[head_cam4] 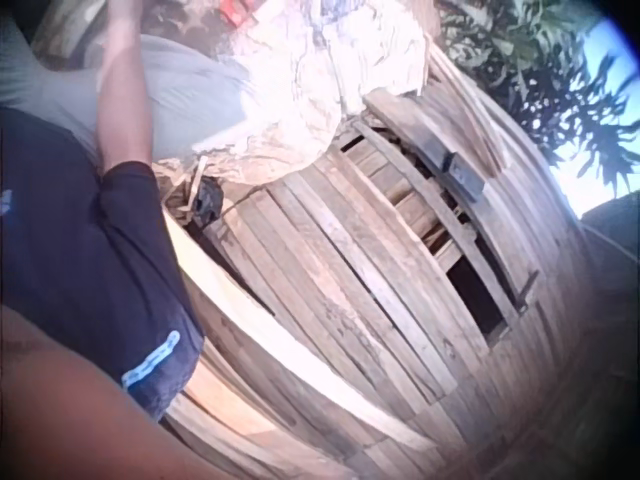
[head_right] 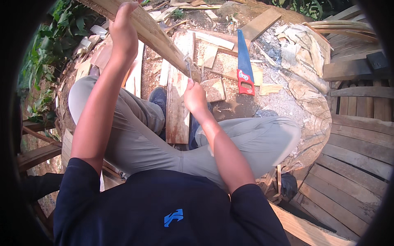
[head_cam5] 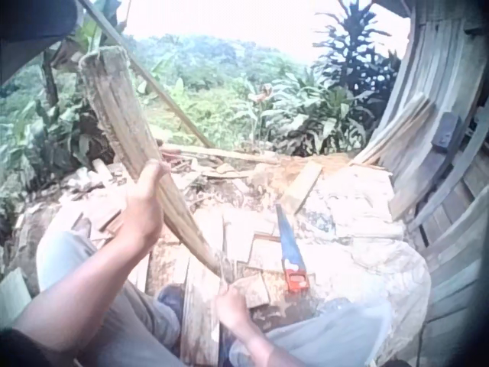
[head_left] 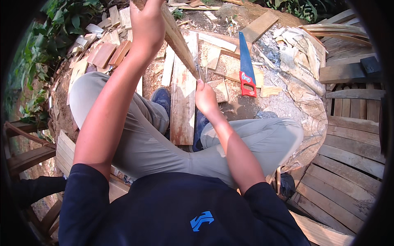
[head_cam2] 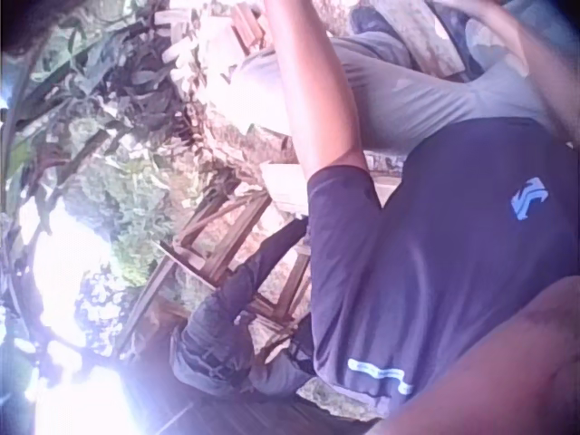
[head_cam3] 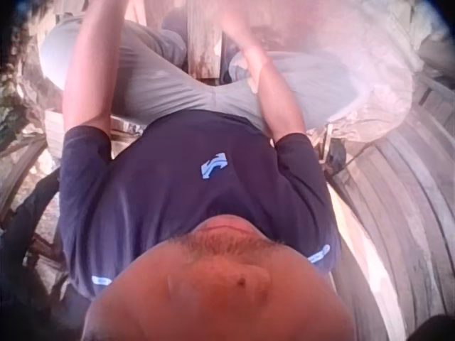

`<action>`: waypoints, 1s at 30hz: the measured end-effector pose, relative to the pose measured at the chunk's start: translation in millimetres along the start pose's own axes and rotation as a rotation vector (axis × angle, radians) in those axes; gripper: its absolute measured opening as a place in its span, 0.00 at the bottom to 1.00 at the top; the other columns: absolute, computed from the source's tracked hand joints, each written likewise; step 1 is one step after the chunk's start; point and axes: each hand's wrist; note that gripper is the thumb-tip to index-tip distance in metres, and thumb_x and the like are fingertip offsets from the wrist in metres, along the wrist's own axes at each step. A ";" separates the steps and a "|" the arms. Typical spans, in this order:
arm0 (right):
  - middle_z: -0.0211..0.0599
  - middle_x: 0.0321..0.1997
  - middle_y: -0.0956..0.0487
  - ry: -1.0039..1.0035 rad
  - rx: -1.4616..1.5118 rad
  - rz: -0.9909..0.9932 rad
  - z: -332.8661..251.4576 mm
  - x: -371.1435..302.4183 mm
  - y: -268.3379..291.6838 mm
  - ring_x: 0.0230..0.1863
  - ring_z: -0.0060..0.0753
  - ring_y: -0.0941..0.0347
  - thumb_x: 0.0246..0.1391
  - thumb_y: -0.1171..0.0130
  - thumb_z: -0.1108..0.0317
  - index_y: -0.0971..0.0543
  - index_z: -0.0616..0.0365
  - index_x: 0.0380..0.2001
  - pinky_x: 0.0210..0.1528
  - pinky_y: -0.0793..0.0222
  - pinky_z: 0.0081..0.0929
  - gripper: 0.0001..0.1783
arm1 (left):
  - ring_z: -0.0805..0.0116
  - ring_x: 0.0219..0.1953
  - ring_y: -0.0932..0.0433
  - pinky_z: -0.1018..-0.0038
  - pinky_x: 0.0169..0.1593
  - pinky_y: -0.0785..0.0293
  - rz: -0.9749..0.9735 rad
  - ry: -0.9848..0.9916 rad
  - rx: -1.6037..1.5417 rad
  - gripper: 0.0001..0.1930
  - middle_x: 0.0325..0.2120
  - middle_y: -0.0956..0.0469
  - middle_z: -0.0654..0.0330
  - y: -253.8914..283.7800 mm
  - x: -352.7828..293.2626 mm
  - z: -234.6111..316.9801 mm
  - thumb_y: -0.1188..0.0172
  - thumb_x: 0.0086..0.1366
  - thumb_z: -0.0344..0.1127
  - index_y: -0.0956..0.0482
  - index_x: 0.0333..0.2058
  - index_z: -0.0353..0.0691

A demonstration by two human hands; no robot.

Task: The person sits cross-legged on the ground and uses a curved knife to shave thin strips from a long piece of wood. They hold the wood with their left hand and repeatedly pull the knife along its length to remove the outer layer, occasionally rotating the wood to work on different sides.

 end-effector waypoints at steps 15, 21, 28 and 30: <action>0.35 0.16 0.31 -0.008 0.028 -0.104 2.4 1.9 12.5 0.18 0.29 0.32 0.73 0.63 0.47 0.29 0.60 0.25 0.25 0.37 0.33 0.30 | 0.66 0.49 0.26 0.69 0.59 0.34 -0.070 0.014 0.006 0.14 0.43 0.22 0.55 8.1 -16.4 12.3 0.46 0.67 0.37 0.22 0.45 0.31; 0.50 0.23 0.25 0.026 -0.031 -0.083 -23.0 -14.5 25.0 0.27 0.44 0.27 0.73 0.60 0.48 0.26 0.67 0.31 0.36 0.31 0.40 0.31 | 0.66 0.43 0.24 0.71 0.54 0.34 -0.095 -0.072 0.050 0.14 0.37 0.20 0.56 19.6 -6.7 1.1 0.48 0.66 0.38 0.20 0.37 0.31; 0.67 0.37 0.21 0.104 -0.059 -0.047 -51.4 -19.1 32.6 0.45 0.72 0.26 0.73 0.62 0.51 0.22 0.69 0.36 0.48 0.30 0.51 0.30 | 0.59 0.50 0.21 0.65 0.62 0.32 -0.092 0.014 -0.128 0.22 0.42 0.17 0.48 12.8 1.9 11.4 0.52 0.64 0.32 0.34 0.56 0.29; 0.68 0.37 0.21 0.136 -0.047 0.032 -67.0 -25.3 29.8 0.45 0.73 0.25 0.73 0.61 0.50 0.21 0.68 0.36 0.48 0.31 0.54 0.30 | 0.60 0.50 0.22 0.65 0.61 0.33 -0.128 -0.028 -0.110 0.23 0.42 0.19 0.47 1.6 -1.8 17.4 0.50 0.64 0.33 0.35 0.56 0.29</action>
Point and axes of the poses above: each hand's wrist, its own x-axis towards the middle knuckle, its own y-axis out of the back of the hand, z = x × y
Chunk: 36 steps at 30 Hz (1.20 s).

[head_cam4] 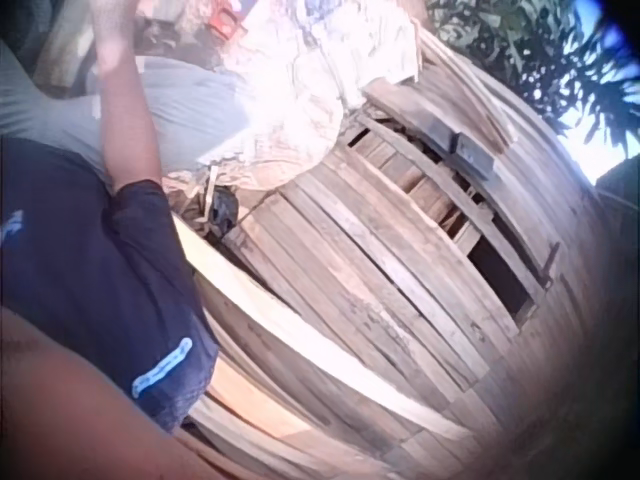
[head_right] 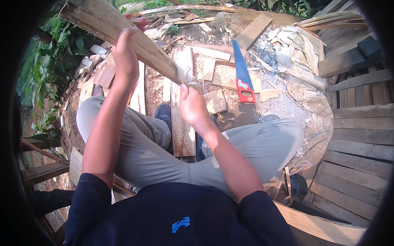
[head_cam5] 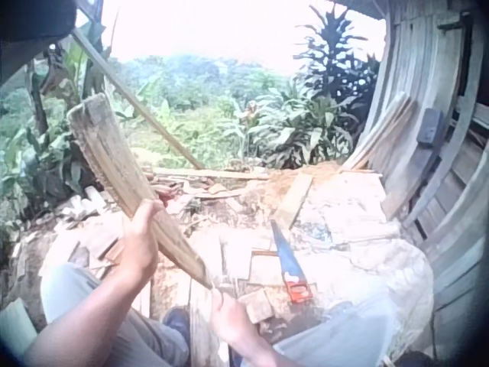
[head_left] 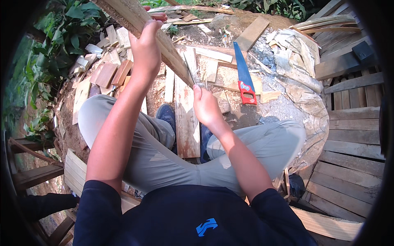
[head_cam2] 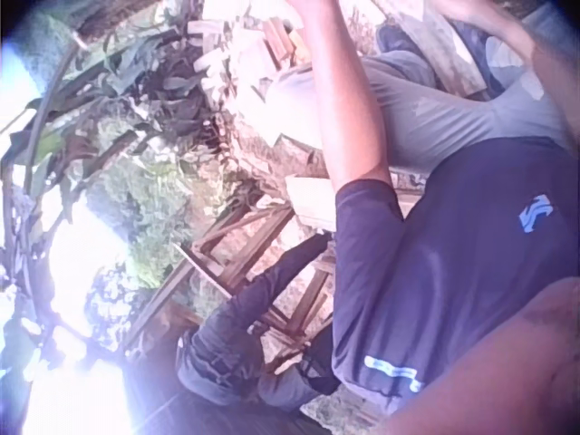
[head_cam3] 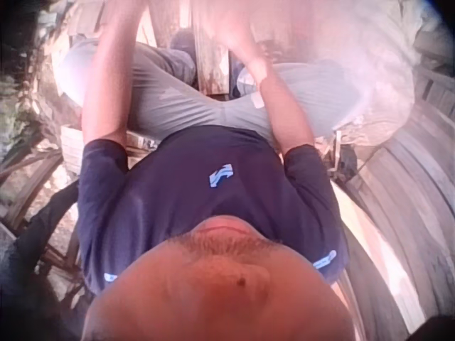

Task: The person sits cross-legged on the ground and uses a curved knife to shave thin strips from a long piece of wood. They hold the wood with their left hand and repeatedly pull the knife along its length to remove the outer layer, occasionally rotating the wood to work on different sides.

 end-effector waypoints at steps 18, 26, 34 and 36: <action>0.70 0.33 0.20 -0.105 0.064 -0.055 40.4 16.3 -17.1 0.43 0.72 0.22 0.74 0.62 0.51 0.23 0.70 0.38 0.48 0.28 0.59 0.30 | 0.53 0.52 0.22 0.59 0.61 0.30 0.037 0.094 0.026 0.27 0.47 0.21 0.41 -9.0 1.9 0.3 0.56 0.63 0.35 0.40 0.60 0.32; 0.70 0.33 0.20 -0.127 0.096 -0.111 8.6 -0.3 -1.7 0.42 0.72 0.22 0.74 0.63 0.52 0.21 0.72 0.37 0.50 0.27 0.58 0.32 | 0.53 0.49 0.22 0.60 0.57 0.28 0.064 0.118 0.009 0.25 0.44 0.20 0.44 -4.6 3.8 2.7 0.58 0.64 0.35 0.39 0.59 0.33; 0.67 0.36 0.18 -0.274 0.160 -0.151 44.6 6.3 -14.9 0.46 0.67 0.20 0.74 0.66 0.53 0.18 0.69 0.32 0.55 0.27 0.54 0.34 | 0.52 0.49 0.23 0.56 0.57 0.29 0.068 0.139 0.052 0.26 0.46 0.20 0.44 -6.4 -2.2 -1.1 0.58 0.64 0.39 0.38 0.59 0.37; 0.70 0.36 0.19 -0.204 0.157 -0.131 53.0 22.5 -21.7 0.47 0.67 0.21 0.74 0.66 0.52 0.17 0.70 0.33 0.57 0.28 0.54 0.34 | 0.52 0.49 0.23 0.56 0.57 0.29 0.049 0.113 0.030 0.25 0.46 0.20 0.45 -13.8 9.8 0.6 0.58 0.64 0.39 0.38 0.59 0.37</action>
Point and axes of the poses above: each hand's wrist, its own x-axis towards the middle knuckle, its own y-axis out of the back of the hand, z = x × y
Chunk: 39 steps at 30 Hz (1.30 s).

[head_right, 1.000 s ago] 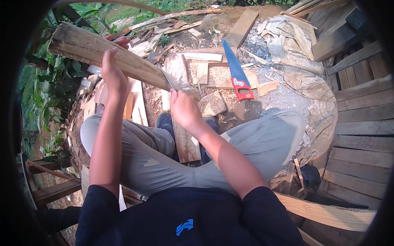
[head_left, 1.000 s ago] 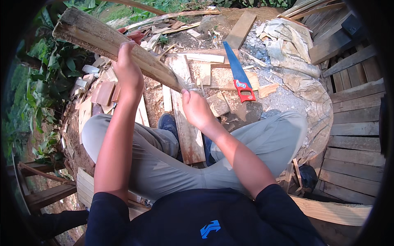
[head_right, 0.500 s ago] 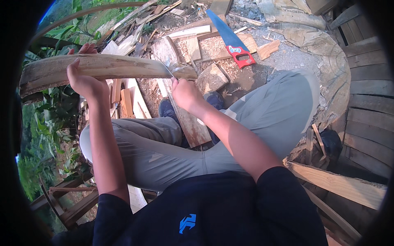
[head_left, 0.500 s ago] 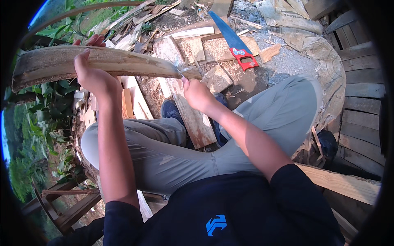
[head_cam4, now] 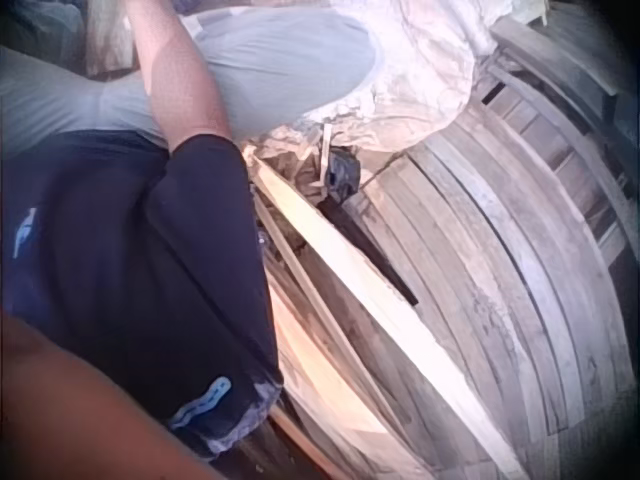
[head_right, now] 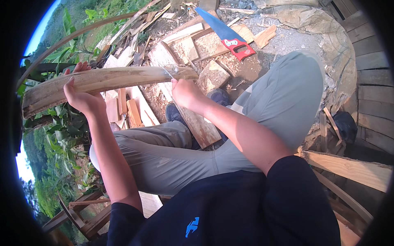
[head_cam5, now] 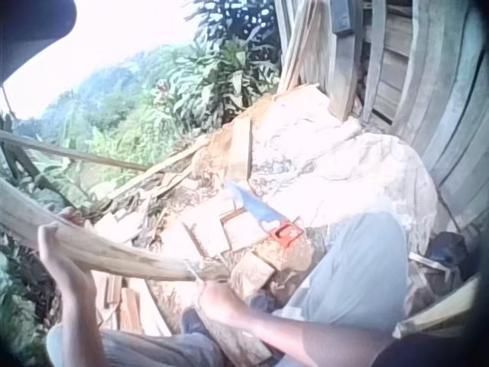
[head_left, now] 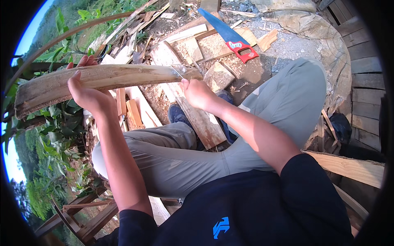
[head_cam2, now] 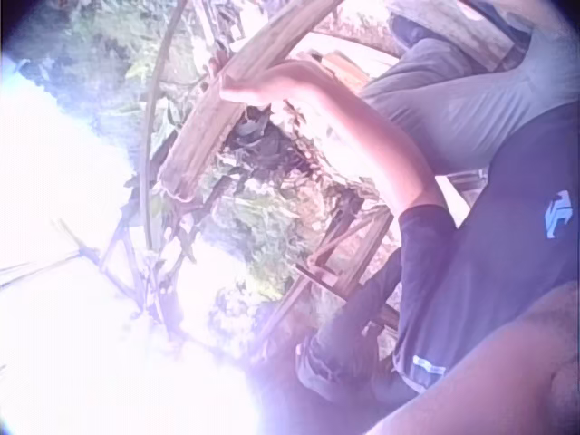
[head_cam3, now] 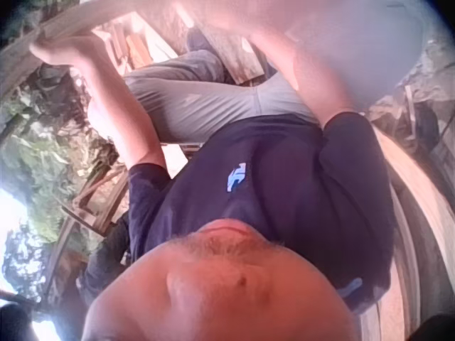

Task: The person sits cross-legged on the ground and uses a curved knife to shave thin strips from a long piece of wood. They hold the wood with their left hand and repeatedly pull the knife along its length to remove the outer layer, occasionally rotating the wood to work on different sides.

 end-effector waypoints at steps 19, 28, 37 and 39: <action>0.38 0.17 0.27 -0.385 0.732 0.176 73.2 57.9 41.5 0.18 0.38 0.28 0.68 0.52 0.44 0.23 0.66 0.28 0.19 0.34 0.40 0.31 | 0.61 0.45 0.27 0.51 0.61 0.34 -0.012 -0.094 -0.179 0.23 0.38 0.29 0.57 14.1 -1.4 87.6 0.46 0.63 0.41 0.33 0.54 0.36; 0.27 0.20 0.31 -0.269 0.473 -0.144 27.8 13.3 18.8 0.13 0.18 0.43 0.64 0.43 0.48 0.27 0.57 0.40 0.12 0.47 0.23 0.21 | 0.59 0.47 0.25 0.55 0.59 0.31 0.029 -0.134 0.006 0.31 0.44 0.27 0.53 40.1 -31.6 89.3 0.46 0.65 0.45 0.39 0.62 0.35; 0.49 0.23 0.19 -0.175 0.359 -0.153 57.7 34.5 -11.5 0.10 0.27 0.34 0.65 0.45 0.50 0.25 0.73 0.42 0.11 0.39 0.30 0.28 | 0.61 0.46 0.27 0.58 0.57 0.29 -0.228 -0.197 0.111 0.41 0.49 0.32 0.49 69.2 -57.8 34.5 0.44 0.66 0.51 0.52 0.69 0.39; 0.52 0.24 0.19 -0.157 0.405 -0.205 58.4 35.5 -7.6 0.09 0.27 0.34 0.65 0.46 0.49 0.24 0.72 0.41 0.11 0.38 0.30 0.29 | 0.63 0.46 0.27 0.61 0.56 0.28 -0.222 -0.144 0.055 0.43 0.47 0.32 0.52 60.9 -54.7 33.9 0.36 0.63 0.48 0.50 0.67 0.38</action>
Point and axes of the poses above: each hand's wrist, its own x-axis towards the middle knuckle, its own y-axis out of the back of the hand, z = x × y
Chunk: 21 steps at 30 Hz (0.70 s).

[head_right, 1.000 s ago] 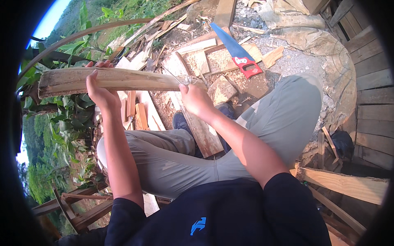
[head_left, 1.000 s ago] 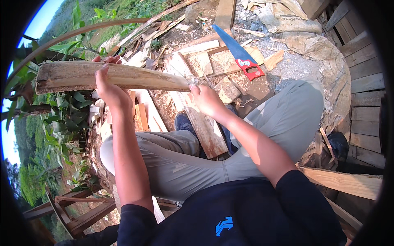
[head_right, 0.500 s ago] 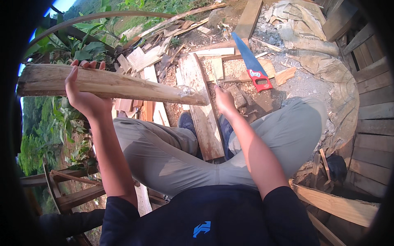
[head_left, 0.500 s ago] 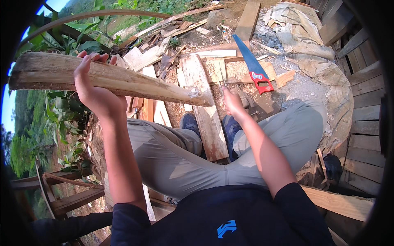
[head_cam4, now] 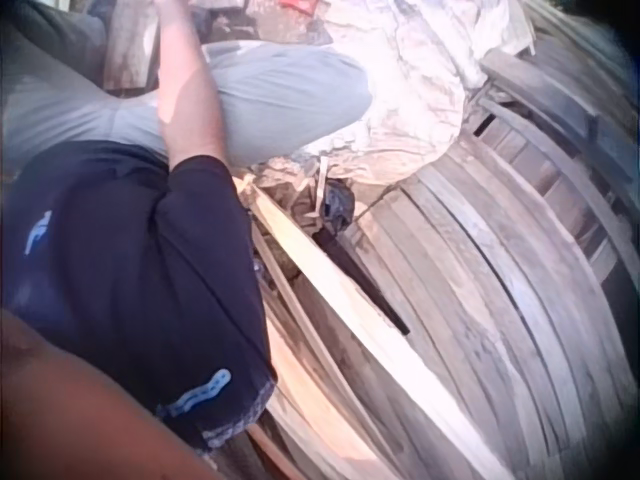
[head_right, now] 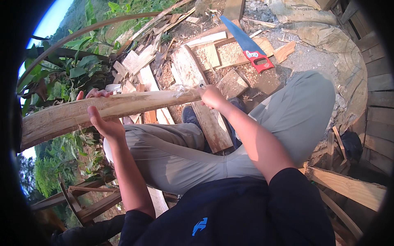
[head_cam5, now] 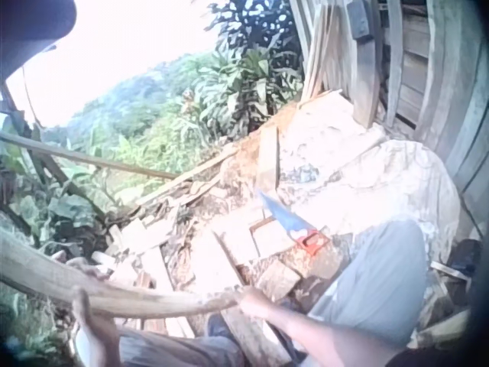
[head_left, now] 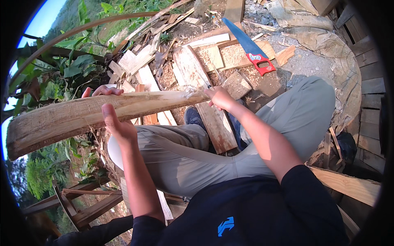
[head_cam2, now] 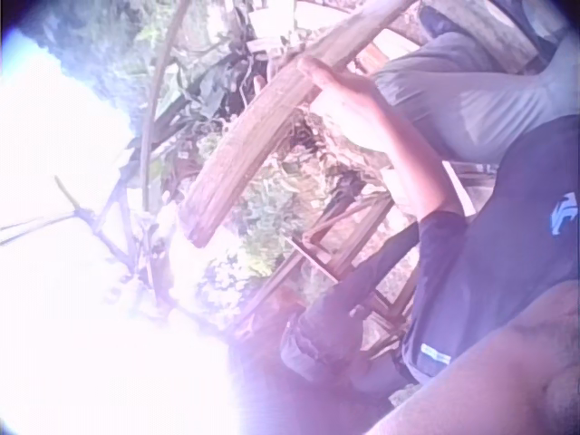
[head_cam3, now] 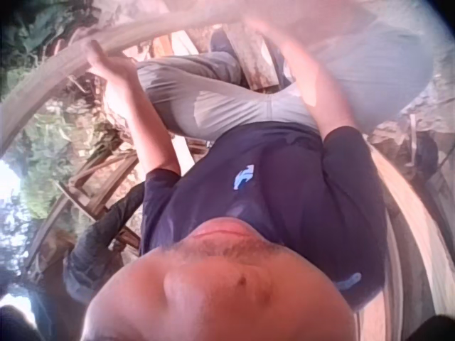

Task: The person sits cross-legged on the ground and uses a curved knife to shave thin strips from a long piece of wood. They hold the wood with their left hand and repeatedly pull the knife along its length to remove the outer layer, occasionally rotating the wood to work on different sides.

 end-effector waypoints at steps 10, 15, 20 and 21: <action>0.58 0.35 0.17 0.293 -0.896 0.181 -118.7 -120.9 47.0 0.39 0.59 0.18 0.69 0.51 0.56 0.18 0.67 0.41 0.47 0.25 0.49 0.22 | 0.59 0.56 0.28 0.57 0.66 0.34 -0.258 0.080 0.494 0.59 0.50 0.32 0.56 -3.2 -49.4 5.2 0.26 0.51 0.30 0.62 0.72 0.44; 0.57 0.30 0.19 0.301 -0.921 0.147 -96.4 -171.2 59.5 0.36 0.61 0.20 0.72 0.57 0.55 0.24 0.64 0.37 0.42 0.27 0.53 0.22 | 0.63 0.49 0.31 0.56 0.64 0.36 0.170 0.031 0.243 0.45 0.44 0.35 0.58 -40.0 -91.5 9.8 0.37 0.56 0.26 0.54 0.68 0.43; 0.58 0.28 0.20 0.075 -0.556 -0.022 -51.9 -186.5 21.8 0.36 0.66 0.22 0.74 0.60 0.54 0.26 0.64 0.39 0.43 0.30 0.56 0.23 | 0.67 0.46 0.34 0.64 0.60 0.38 0.160 -0.103 0.148 0.45 0.42 0.35 0.60 -29.6 -94.1 -9.7 0.33 0.52 0.33 0.52 0.64 0.45; 0.59 0.27 0.21 0.112 -0.512 -0.023 -47.1 -186.2 13.0 0.35 0.66 0.24 0.74 0.59 0.54 0.27 0.64 0.38 0.40 0.31 0.56 0.22 | 0.67 0.45 0.34 0.65 0.60 0.38 0.159 -0.100 0.136 0.45 0.42 0.35 0.61 -30.1 -93.5 -9.9 0.33 0.52 0.34 0.51 0.64 0.45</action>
Point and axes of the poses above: each hand's wrist, its own x-axis towards the middle knuckle, its own y-axis out of the back of the hand, z = x × y
